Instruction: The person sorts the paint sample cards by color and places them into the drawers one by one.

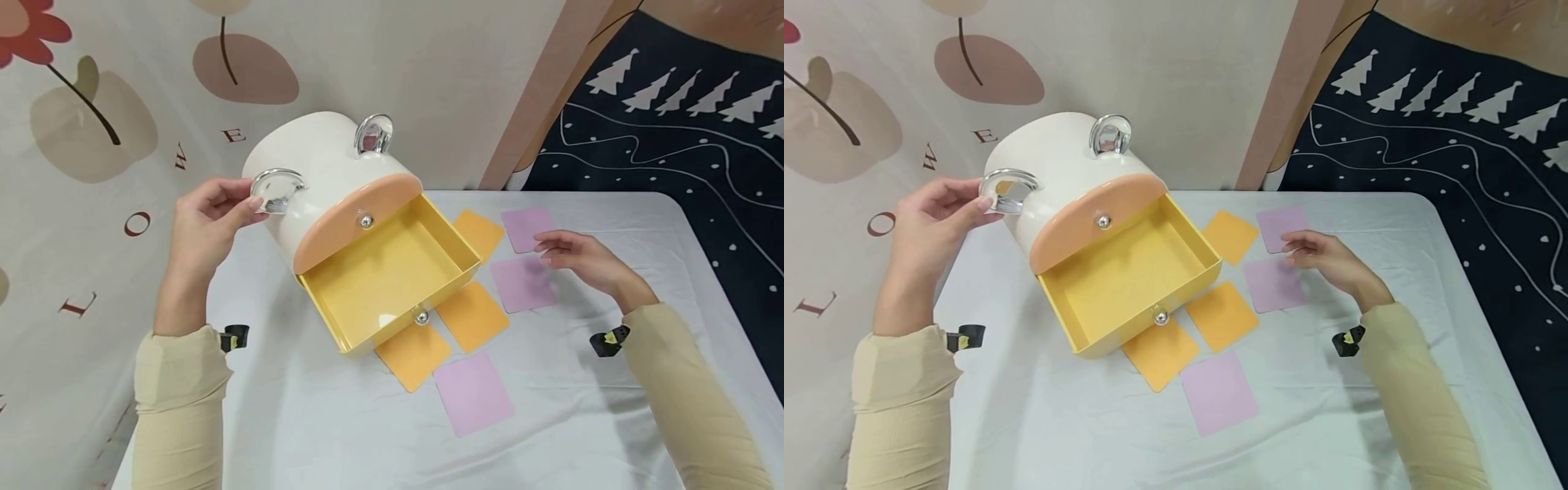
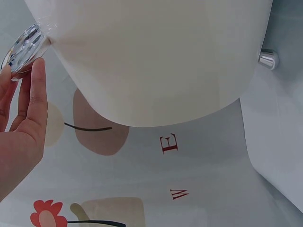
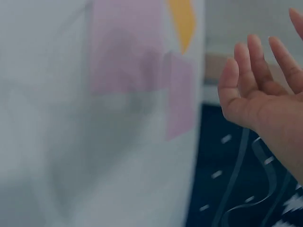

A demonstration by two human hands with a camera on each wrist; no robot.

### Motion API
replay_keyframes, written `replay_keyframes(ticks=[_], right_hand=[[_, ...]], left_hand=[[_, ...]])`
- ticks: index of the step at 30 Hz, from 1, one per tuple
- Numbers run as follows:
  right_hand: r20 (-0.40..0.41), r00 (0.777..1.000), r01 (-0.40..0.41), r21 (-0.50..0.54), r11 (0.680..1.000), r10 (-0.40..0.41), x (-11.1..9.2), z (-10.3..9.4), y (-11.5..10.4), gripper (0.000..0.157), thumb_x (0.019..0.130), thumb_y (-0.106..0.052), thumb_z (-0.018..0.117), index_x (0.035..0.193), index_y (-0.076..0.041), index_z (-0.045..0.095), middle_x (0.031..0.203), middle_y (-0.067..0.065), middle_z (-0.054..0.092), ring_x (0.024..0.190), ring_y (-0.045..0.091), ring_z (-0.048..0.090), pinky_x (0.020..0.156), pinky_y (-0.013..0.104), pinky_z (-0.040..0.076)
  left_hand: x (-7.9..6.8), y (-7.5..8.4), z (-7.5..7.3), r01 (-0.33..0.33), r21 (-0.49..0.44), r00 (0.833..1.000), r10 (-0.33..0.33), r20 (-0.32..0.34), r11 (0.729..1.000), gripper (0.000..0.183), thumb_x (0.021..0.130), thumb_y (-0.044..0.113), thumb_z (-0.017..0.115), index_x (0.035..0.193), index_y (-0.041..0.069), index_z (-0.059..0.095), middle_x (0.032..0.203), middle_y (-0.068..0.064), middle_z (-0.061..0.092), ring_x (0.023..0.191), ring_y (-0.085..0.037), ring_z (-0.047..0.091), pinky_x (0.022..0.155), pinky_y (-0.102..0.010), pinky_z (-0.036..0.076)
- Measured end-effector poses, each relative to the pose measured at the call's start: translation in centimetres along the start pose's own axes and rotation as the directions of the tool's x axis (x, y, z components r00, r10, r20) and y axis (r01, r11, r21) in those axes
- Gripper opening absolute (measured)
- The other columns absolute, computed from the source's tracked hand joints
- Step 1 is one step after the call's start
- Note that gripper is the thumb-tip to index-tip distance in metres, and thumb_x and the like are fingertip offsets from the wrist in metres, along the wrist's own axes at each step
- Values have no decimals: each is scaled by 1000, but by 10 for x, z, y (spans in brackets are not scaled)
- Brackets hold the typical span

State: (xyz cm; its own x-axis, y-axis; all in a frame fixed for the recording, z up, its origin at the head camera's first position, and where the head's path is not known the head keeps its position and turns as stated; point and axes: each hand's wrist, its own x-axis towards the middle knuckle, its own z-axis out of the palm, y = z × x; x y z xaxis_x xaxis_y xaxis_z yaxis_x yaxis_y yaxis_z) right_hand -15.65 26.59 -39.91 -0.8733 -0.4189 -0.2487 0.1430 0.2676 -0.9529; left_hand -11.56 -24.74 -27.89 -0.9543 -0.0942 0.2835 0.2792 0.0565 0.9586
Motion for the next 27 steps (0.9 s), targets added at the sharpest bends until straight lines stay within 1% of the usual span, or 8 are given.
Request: replay_keyframes(ticks=[2, 4, 7, 10, 14, 18, 23, 27], right_hand=[[-37, 996, -78, -29, 997, 77, 1, -4, 13, 40, 90, -9, 58, 128, -8, 46, 117, 10, 48, 95, 8, 52, 82, 17, 48], [-61, 988, -149, -79, 986, 144, 3, -7, 25, 49, 90, -15, 59, 133, -5, 39, 120, 12, 44, 94, 9, 50, 81, 21, 48], [-98, 974, -220, -161, 962, 207, 7, -8, 39, 60, 88, -21, 62, 137, -2, 34, 123, 16, 41, 94, 13, 47, 76, 26, 47], [-121, 969, -237, -229, 944, 214, 12, -6, 46, 62, 86, -21, 65, 136, -2, 35, 127, 19, 40, 97, 19, 43, 73, 25, 45], [-131, 968, -245, -273, 930, 216, 16, -2, 50, 63, 83, -18, 68, 135, -1, 37, 128, 22, 37, 103, 27, 36, 74, 27, 42], [-137, 964, -261, -324, 909, 228, 19, 0, 53, 65, 80, -15, 70, 134, 1, 37, 129, 23, 34, 107, 33, 33, 84, 36, 40], [-152, 960, -277, -391, 878, 236, 19, 6, 54, 69, 79, -14, 71, 133, 3, 33, 128, 26, 28, 110, 38, 29, 98, 50, 32], [-169, 956, -291, -413, 863, 241, 20, 10, 54, 72, 77, -12, 72, 132, 5, 30, 125, 27, 25, 108, 38, 29, 100, 52, 31]], left_hand=[[0, 0, 0, -2, 0, 1000, 2, 1, 1000, 20, 78, -12, 63, 96, -3, 66, 87, -8, 62, 72, -13, 62, 66, -23, 57], [0, 0, 0, -5, -2, 1000, 5, 2, 1000, 20, 78, -12, 63, 96, -3, 66, 87, -8, 62, 72, -13, 62, 66, -23, 57], [0, 0, 0, -1, -11, 1000, 1, 2, 1000, 21, 78, -13, 62, 96, -3, 66, 87, -8, 62, 72, -13, 62, 66, -23, 57], [0, 1, 1, 5, -16, 1000, -5, 0, 1000, 20, 78, -13, 62, 96, -3, 66, 87, -8, 62, 72, -13, 62, 66, -24, 57], [-1, 2, 1, 6, -12, 1000, -6, -2, 1000, 20, 78, -12, 63, 95, -3, 66, 87, -8, 62, 72, -13, 62, 66, -24, 57], [-1, 2, 2, 6, -3, 1000, -6, -2, 1000, 19, 78, -11, 64, 95, -3, 66, 87, -7, 62, 72, -13, 62, 66, -23, 57], [-1, 2, 2, 6, 11, 1000, -6, -5, 1000, 20, 78, -11, 63, 96, -2, 66, 88, -7, 62, 73, -12, 62, 66, -23, 57], [-1, 2, 2, 9, 0, 1000, -9, -10, 1000, 20, 78, -13, 62, 95, -3, 66, 87, -7, 62, 73, -13, 62, 66, -23, 57]])
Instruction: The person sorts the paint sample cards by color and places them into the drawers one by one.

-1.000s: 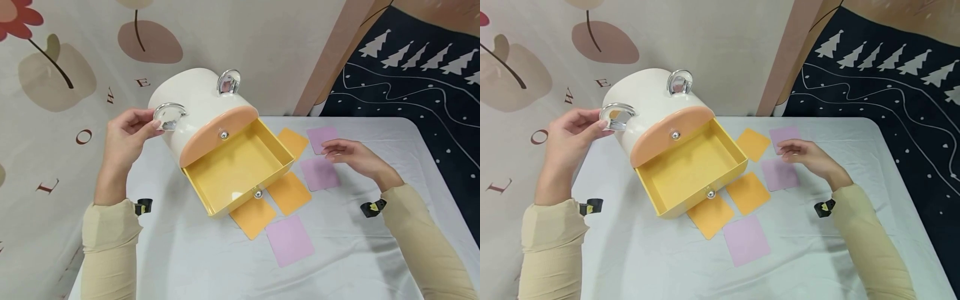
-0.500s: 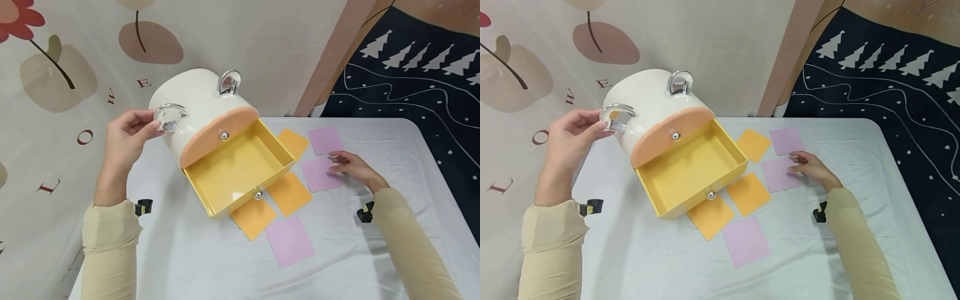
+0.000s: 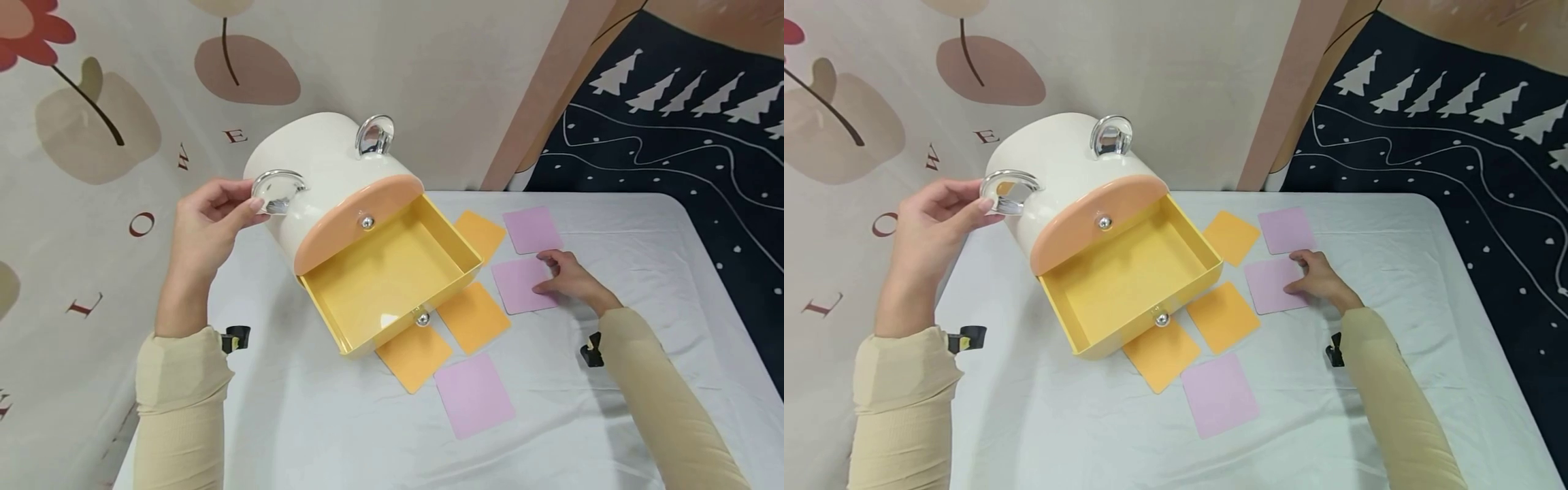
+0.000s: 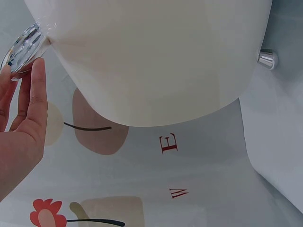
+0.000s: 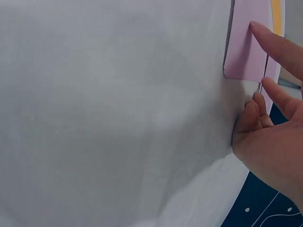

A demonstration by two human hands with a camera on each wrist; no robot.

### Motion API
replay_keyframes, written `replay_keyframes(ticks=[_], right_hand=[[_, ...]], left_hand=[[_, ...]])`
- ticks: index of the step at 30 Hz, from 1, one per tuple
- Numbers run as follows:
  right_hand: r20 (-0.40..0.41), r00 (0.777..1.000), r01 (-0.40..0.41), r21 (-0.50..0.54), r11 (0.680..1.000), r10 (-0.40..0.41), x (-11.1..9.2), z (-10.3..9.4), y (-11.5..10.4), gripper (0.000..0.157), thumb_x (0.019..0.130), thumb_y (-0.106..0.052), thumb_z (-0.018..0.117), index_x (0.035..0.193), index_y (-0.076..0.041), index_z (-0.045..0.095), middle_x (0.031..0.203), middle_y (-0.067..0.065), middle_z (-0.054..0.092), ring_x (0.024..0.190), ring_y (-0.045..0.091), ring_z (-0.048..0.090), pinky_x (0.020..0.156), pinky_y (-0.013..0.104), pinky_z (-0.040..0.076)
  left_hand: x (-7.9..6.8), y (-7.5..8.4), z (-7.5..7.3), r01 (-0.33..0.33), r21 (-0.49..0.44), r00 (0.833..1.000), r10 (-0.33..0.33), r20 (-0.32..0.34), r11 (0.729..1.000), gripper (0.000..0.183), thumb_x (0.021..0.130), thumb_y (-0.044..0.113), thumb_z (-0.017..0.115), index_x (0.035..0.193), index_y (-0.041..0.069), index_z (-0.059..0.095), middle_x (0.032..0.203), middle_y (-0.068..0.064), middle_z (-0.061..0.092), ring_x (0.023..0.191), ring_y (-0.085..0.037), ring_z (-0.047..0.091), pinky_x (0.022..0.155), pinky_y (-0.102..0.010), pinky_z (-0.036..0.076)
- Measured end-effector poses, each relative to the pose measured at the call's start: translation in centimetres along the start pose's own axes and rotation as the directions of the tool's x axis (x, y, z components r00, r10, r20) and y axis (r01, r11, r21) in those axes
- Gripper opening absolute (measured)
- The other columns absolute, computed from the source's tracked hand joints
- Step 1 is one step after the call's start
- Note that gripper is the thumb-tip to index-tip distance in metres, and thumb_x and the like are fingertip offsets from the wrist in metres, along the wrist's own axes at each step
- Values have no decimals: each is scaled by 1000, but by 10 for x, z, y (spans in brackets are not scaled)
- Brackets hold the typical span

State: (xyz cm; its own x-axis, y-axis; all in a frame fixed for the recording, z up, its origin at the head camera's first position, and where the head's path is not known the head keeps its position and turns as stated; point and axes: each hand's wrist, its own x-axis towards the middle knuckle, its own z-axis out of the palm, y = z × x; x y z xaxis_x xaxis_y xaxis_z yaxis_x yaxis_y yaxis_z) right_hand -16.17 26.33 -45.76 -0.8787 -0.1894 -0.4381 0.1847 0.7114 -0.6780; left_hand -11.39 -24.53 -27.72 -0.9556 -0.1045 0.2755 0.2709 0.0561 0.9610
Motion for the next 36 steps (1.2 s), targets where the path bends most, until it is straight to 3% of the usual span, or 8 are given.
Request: replay_keyframes(ticks=[23, 30, 36], right_hand=[[-54, 998, 33, -9, 999, -34, 2, 5, 2, 64, 74, -3, 73, 121, 9, 30, 112, 24, 33, 97, 34, 32, 83, 40, 37], [-46, 998, 56, 57, 997, -53, -6, -4, -1, 46, 81, 4, 64, 115, 6, 34, 82, 10, 46, 72, 19, 45, 59, 23, 42], [-35, 998, 61, 81, 995, -59, -13, -18, -1, 33, 87, 5, 55, 116, 6, 41, 85, 11, 59, 71, 14, 54, 63, 23, 51]], left_hand=[[-1, 0, -1, 7, 20, 1000, -7, 7, 1000, 20, 79, -11, 63, 97, -3, 65, 88, -8, 61, 74, -13, 63, 67, -22, 56], [0, -1, -2, -8, 19, 1000, 8, 13, 1000, 20, 79, -11, 62, 97, -3, 65, 88, -8, 61, 74, -13, 63, 67, -22, 56], [1, -2, -3, -3, -2, 1000, 3, 16, 1000, 20, 79, -11, 63, 97, -3, 65, 88, -8, 61, 74, -14, 63, 67, -23, 57]])
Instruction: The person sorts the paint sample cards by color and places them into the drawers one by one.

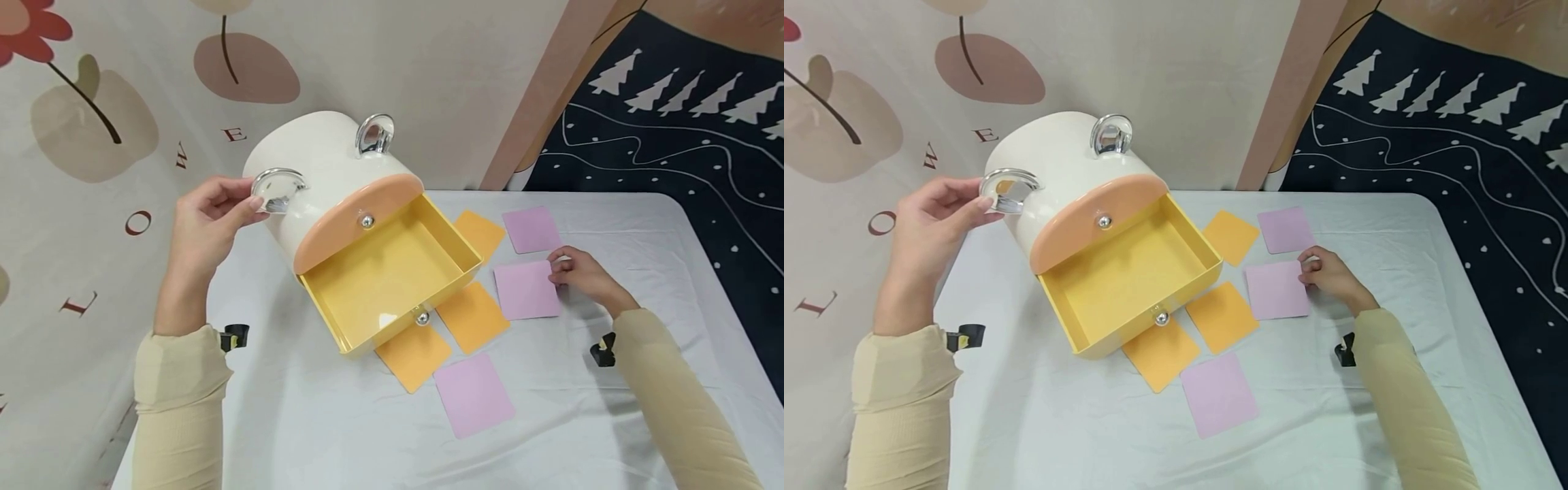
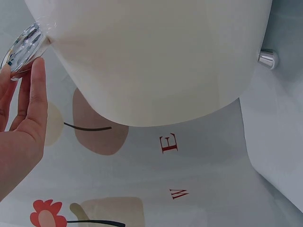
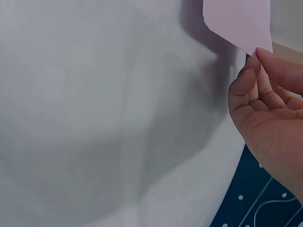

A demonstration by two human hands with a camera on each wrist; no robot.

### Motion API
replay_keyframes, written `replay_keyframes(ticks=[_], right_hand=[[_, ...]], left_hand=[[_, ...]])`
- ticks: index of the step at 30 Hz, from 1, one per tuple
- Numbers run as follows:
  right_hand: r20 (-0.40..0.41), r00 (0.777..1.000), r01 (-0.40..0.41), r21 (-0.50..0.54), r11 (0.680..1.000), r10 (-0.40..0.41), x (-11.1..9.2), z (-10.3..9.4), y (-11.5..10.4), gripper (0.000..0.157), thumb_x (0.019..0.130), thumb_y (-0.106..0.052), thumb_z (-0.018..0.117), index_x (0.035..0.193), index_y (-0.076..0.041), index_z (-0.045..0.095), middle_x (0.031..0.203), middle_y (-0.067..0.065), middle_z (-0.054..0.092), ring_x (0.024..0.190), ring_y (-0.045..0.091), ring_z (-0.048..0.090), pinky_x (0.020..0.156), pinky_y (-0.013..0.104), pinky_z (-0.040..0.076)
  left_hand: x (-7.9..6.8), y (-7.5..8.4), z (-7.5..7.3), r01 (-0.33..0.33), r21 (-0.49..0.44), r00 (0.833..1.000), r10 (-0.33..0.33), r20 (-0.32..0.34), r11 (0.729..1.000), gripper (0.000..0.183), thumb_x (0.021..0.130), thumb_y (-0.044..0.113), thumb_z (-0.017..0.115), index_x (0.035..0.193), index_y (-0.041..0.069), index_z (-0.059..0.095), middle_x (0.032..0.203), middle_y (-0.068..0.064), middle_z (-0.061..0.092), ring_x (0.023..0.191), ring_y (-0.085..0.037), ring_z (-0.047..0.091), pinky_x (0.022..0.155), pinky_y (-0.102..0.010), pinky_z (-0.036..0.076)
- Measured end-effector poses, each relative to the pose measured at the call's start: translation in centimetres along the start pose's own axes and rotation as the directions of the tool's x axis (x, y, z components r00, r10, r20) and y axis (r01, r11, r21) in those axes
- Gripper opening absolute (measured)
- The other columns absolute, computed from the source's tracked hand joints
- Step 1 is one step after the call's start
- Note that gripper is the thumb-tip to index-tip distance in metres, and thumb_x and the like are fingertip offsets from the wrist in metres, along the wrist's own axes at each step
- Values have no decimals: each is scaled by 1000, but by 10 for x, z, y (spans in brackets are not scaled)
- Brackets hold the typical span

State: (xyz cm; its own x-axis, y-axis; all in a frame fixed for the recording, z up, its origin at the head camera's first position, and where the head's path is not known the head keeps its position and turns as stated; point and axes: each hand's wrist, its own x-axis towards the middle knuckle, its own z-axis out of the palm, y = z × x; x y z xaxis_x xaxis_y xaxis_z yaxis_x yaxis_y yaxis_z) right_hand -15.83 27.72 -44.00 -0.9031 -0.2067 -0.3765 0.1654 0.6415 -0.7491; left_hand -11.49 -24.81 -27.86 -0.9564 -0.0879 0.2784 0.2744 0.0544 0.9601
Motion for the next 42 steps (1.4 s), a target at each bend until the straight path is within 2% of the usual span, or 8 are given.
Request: replay_keyframes(ticks=[6, 10, 15, 20, 24, 31, 38, 42], right_hand=[[-106, 994, 19, 39, 999, -14, -7, -21, -15, 30, 89, 3, 53, 117, 7, 44, 85, 8, 64, 70, 10, 57, 63, 26, 54], [-180, 981, 78, 26, 997, -72, -10, -39, -34, 30, 91, 0, 52, 120, 6, 46, 83, -3, 64, 69, 5, 56, 62, 21, 53], [-242, 964, 120, 42, 992, -106, -11, -56, -72, 27, 92, -7, 53, 118, 1, 50, 81, -13, 61, 71, 6, 54, 63, 13, 50], [-241, 961, 171, 135, 976, -135, -11, -58, -121, 26, 90, -12, 57, 114, -3, 54, 92, -2, 61, 76, 12, 54, 65, 11, 51], [-210, 954, 252, 179, 951, -213, -10, -49, -157, 24, 89, -8, 58, 112, -2, 56, 92, 3, 61, 76, 15, 53, 66, 12, 51], [-130, 914, 400, 139, 906, -384, -1, -13, -195, 23, 88, 1, 57, 110, 6, 57, 83, 4, 62, 68, 16, 55, 63, 17, 53], [-16, 930, 365, 146, 919, -367, 8, 29, -207, 20, 88, 3, 56, 108, 2, 58, 81, 11, 61, 68, 22, 54, 62, 23, 53], [37, 923, 378, 109, 919, -384, 10, 48, -208, 17, 88, 4, 56, 104, 2, 59, 81, 13, 61, 68, 23, 55, 61, 24, 53]], left_hand=[[1, 0, 1, 4, 28, 1000, -4, 2, 1000, 19, 79, -7, 65, 98, -2, 65, 90, -8, 61, 75, -14, 62, 68, -22, 56], [1, -1, 0, -8, 11, 1000, 8, 9, 1000, 19, 79, -10, 63, 97, -3, 65, 89, -8, 61, 75, -14, 62, 68, -22, 56], [1, -1, -1, -12, -15, 1000, 13, 11, 1000, 20, 79, -13, 62, 97, -3, 65, 88, -9, 61, 74, -14, 63, 67, -23, 57], [1, 1, -1, 0, 8, 1000, 0, 3, 1000, 19, 79, -9, 64, 97, -3, 65, 89, -9, 61, 75, -14, 63, 68, -22, 56], [1, 1, -1, 7, 14, 1000, -7, 0, 1000, 19, 79, -9, 64, 97, -3, 65, 89, -9, 61, 75, -14, 62, 68, -23, 56], [1, 1, 0, 0, 50, 1000, 0, 5, 999, 19, 80, -6, 65, 98, -3, 65, 90, -9, 60, 75, -14, 62, 68, -22, 56], [0, 1, 0, -4, 51, 1000, 4, 5, 999, 19, 80, -8, 64, 98, -3, 65, 89, -8, 60, 75, -14, 62, 68, -21, 56], [0, 0, -1, -7, 46, 1000, 6, 6, 999, 19, 79, -8, 64, 98, -3, 65, 89, -8, 60, 75, -14, 62, 68, -22, 56]])
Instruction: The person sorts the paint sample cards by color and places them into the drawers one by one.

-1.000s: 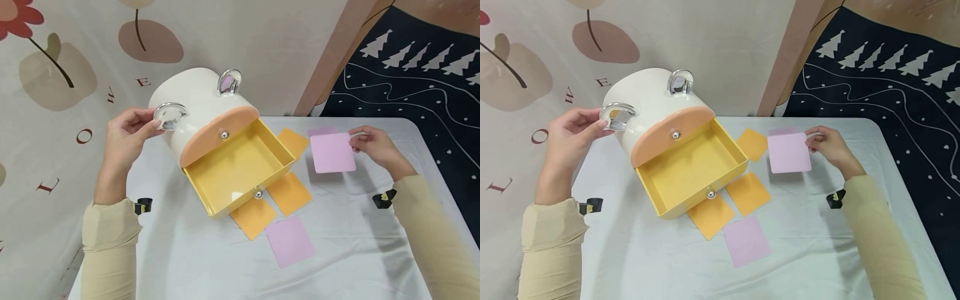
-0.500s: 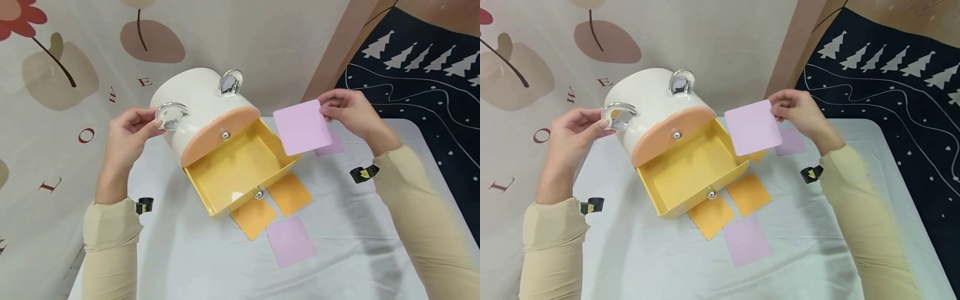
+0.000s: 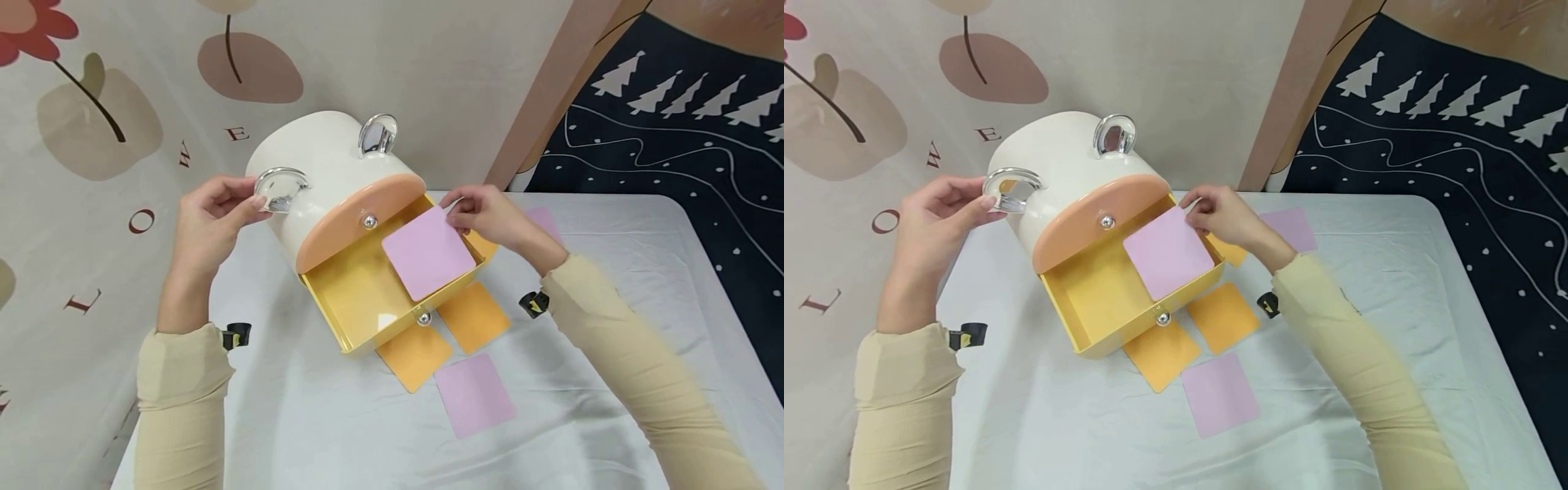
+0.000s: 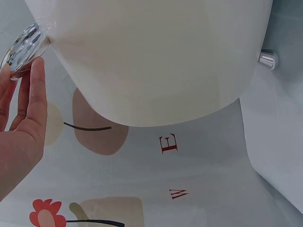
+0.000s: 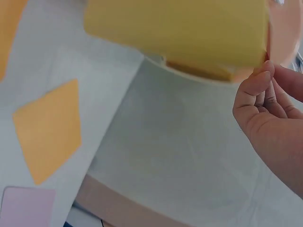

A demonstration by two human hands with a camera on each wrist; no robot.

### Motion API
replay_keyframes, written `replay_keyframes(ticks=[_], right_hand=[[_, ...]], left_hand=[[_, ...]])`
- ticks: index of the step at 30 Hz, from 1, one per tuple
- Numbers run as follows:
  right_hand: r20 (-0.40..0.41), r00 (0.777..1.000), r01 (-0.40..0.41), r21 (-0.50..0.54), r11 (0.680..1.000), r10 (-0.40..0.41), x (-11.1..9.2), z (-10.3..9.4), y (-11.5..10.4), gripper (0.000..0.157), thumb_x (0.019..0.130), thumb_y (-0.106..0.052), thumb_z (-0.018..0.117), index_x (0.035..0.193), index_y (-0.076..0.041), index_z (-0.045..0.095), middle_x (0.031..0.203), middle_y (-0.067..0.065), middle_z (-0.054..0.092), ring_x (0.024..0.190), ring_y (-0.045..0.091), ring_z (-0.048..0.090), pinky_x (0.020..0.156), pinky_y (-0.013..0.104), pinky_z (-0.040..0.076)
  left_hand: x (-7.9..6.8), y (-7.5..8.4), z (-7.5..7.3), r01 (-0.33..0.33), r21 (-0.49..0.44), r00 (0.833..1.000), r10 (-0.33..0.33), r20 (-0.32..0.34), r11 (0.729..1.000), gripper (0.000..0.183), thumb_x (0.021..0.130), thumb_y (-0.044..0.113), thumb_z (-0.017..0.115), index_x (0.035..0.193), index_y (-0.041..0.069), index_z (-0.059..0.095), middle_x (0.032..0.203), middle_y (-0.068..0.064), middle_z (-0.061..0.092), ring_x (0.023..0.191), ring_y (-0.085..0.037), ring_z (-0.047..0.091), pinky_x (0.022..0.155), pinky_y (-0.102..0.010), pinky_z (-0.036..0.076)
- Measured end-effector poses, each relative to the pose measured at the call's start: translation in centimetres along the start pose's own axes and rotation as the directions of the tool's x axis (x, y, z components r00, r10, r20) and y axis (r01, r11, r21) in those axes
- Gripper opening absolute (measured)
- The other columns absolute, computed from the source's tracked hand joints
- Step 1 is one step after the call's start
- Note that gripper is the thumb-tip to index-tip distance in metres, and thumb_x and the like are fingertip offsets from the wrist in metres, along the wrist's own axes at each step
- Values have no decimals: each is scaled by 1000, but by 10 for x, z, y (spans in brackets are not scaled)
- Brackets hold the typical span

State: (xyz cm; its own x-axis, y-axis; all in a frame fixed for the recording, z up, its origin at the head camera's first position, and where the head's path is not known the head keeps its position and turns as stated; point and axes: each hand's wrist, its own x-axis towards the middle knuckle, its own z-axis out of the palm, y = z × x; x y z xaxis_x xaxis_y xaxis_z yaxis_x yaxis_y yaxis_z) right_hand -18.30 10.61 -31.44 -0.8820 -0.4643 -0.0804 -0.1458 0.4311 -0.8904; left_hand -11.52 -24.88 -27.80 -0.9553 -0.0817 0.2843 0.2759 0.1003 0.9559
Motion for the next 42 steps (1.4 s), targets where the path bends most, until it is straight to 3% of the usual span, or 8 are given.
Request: replay_keyframes(ticks=[6, 14, 19, 24, 29, 34, 42], right_hand=[[22, 1000, 10, -39, 999, -9, 1, 10, 0, 14, 87, 4, 57, 101, 4, 60, 82, 13, 59, 69, 20, 54, 60, 20, 52], [0, 999, 32, -52, 998, -32, -6, -1, 8, 16, 86, -1, 60, 101, 5, 60, 88, 14, 59, 73, 19, 57, 62, 20, 53], [-36, 999, -12, -38, 999, 10, -24, -18, 20, 19, 87, -5, 60, 106, 0, 59, 90, 11, 59, 75, 23, 57, 62, 26, 55], [-12, 1000, -11, 0, 1000, 11, -56, -22, 53, 21, 87, 1, 57, 108, 4, 57, 90, 14, 61, 76, 21, 58, 63, 24, 55], [101, 993, -60, 29, 998, 57, -92, -1, 98, 25, 83, 8, 58, 108, 9, 55, 89, 15, 61, 77, 16, 55, 65, 23, 53], [191, 981, -50, 19, 999, 46, -122, 28, 131, 30, 79, -1, 68, 105, 10, 55, 90, 16, 60, 75, 13, 55, 63, 22, 52], [160, 987, 38, -56, 998, -29, -146, 63, 151, 30, 75, -14, 75, 97, 1, 60, 85, 6, 56, 69, 14, 47, 55, 17, 42]], left_hand=[[0, 0, 0, -9, -9, 1000, 9, 1, 1000, 19, 79, -10, 63, 97, -3, 65, 88, -8, 60, 74, -13, 62, 68, -22, 56], [0, 1, 1, -1, 4, 1000, 1, -2, 1000, 19, 79, -8, 64, 98, -3, 65, 89, -8, 60, 74, -13, 62, 68, -22, 56], [0, -1, 1, -7, -33, 1000, 7, -2, 999, 20, 79, -11, 63, 96, -3, 65, 88, -8, 61, 74, -13, 62, 67, -22, 56], [0, -1, 1, -5, -72, 1000, 5, -5, 997, 20, 78, -13, 62, 96, -3, 65, 88, -9, 61, 73, -13, 63, 67, -23, 57], [0, -1, 1, 2, -68, 1000, -2, -3, 998, 20, 79, -13, 62, 96, -3, 65, 88, -9, 60, 73, -13, 63, 67, -23, 57], [0, 0, 2, 6, -51, 1000, -7, -2, 999, 20, 79, -11, 63, 96, -3, 65, 88, -9, 60, 74, -13, 63, 68, -23, 56], [-1, 0, 1, 0, -48, 1000, 0, -5, 999, 19, 79, -12, 63, 95, -3, 65, 87, -8, 60, 73, -13, 62, 67, -23, 57]])
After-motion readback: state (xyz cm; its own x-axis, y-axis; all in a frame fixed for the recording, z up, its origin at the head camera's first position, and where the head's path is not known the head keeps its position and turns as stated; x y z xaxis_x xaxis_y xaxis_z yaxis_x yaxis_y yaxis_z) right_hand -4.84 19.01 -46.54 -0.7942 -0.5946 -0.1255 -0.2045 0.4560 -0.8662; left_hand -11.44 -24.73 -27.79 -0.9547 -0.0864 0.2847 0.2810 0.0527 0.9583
